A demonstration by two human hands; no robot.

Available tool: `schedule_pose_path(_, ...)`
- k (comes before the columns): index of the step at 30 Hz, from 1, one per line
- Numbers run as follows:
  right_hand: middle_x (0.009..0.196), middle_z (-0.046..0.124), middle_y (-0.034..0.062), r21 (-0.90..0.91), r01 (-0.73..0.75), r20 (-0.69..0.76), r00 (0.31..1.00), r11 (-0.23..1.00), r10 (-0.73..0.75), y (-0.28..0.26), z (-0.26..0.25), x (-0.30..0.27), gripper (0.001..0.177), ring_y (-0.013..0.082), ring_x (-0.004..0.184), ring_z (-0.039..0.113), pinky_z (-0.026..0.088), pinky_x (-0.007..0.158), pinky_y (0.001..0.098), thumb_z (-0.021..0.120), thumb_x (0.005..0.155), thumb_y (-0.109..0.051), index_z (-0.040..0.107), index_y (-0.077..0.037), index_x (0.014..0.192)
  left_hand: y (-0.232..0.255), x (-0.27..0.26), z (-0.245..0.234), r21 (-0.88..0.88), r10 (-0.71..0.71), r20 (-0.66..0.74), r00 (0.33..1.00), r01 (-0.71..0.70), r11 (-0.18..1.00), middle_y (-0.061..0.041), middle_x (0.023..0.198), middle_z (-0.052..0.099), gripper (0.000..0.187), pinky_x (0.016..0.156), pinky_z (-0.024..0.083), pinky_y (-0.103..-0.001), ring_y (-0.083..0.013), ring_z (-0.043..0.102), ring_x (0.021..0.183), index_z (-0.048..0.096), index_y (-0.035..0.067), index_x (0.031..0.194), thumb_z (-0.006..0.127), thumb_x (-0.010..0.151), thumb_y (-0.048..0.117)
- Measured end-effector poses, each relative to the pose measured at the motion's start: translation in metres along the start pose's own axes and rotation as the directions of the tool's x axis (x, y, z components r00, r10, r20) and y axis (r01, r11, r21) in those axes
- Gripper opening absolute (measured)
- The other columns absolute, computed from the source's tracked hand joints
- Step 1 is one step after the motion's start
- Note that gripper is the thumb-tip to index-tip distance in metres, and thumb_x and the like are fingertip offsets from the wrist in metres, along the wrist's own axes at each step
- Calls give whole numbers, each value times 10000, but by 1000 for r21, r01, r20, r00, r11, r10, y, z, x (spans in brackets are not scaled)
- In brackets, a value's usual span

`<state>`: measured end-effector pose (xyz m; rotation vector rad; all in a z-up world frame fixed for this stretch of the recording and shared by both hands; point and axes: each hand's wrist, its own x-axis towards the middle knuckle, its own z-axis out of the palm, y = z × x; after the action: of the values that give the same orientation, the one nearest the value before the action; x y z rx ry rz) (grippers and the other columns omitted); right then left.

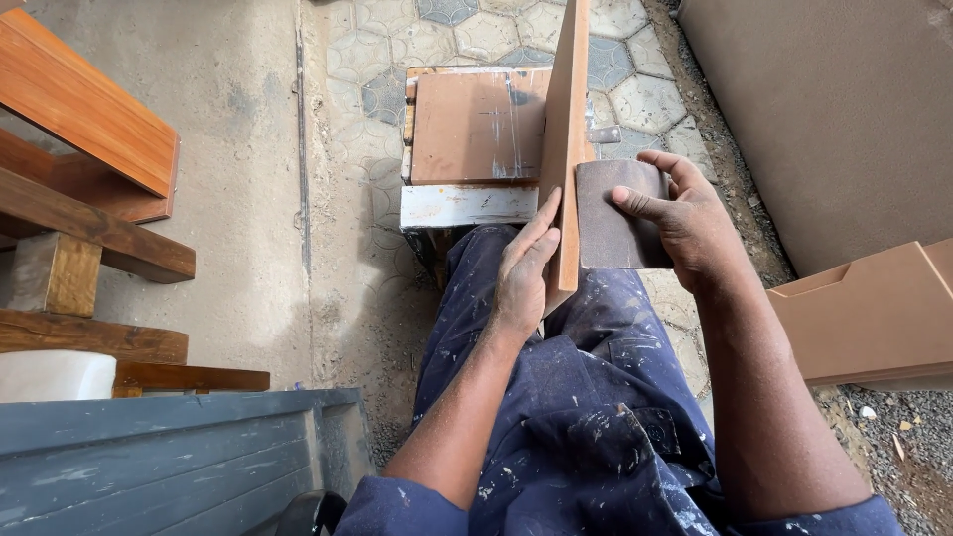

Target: The person sands a rectangular wooden board with a sanding block, working on the edges and flat surfaces. The person flips the board to sand different sides and continues smoothing the surface.

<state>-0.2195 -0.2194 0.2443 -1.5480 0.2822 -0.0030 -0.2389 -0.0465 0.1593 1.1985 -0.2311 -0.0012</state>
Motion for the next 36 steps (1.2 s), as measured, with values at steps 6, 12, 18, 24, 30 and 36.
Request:
schedule_pose_path(6,1068,553,52,88,67,-42,997,994,-64,16,7,20,751,134,935,601,578,797,277,910,789,-156,511,-97,1423,47,-40,12,306,-8,129,992,-32,951,-234,1659,310,942,1250,217,-528,-382,245,1540,282,93,1638,708,812,251)
schedule_pose_path(12,1049,542,48,114,220,-92,973,969,-211,2,28,17,884,133,946,576,544,842,257,918,776,-108,397,-69,1490,-29,-32,10,661,114,-256,960,88,746,-205,1127,718,466,878,574,-493,-412,694,1086,687,101,1302,679,836,121)
schedule_pose_path(18,931,577,-14,154,323,-162,941,934,-299,13,43,29,680,87,830,604,536,727,204,954,749,-130,510,-127,1265,-35,-7,-8,467,87,-425,901,136,874,-97,990,779,389,788,571,-383,-240,741,972,782,182,1202,652,841,118)
schedule_pose_path(24,884,547,4,154,587,60,797,795,-601,-32,42,58,584,81,782,604,508,675,177,940,763,-20,483,-81,1122,51,52,-19,367,133,-511,849,76,927,-204,980,781,465,847,548,-464,-341,727,1007,793,62,1127,619,697,75)
schedule_pose_path(30,864,678,11,-436,524,576,787,731,-221,-119,56,46,299,89,795,644,576,721,263,768,843,38,586,-100,1037,92,90,-50,242,71,-519,852,67,968,118,570,393,737,444,156,-288,-74,220,501,791,9,1182,520,497,58)
schedule_pose_path(36,1069,638,70,-390,907,791,419,160,-445,-116,103,112,333,280,1037,514,424,848,383,739,847,-120,571,-128,1135,133,99,-57,283,9,-529,848,167,945,114,468,269,694,420,154,-283,-75,187,448,811,57,1117,555,472,70)
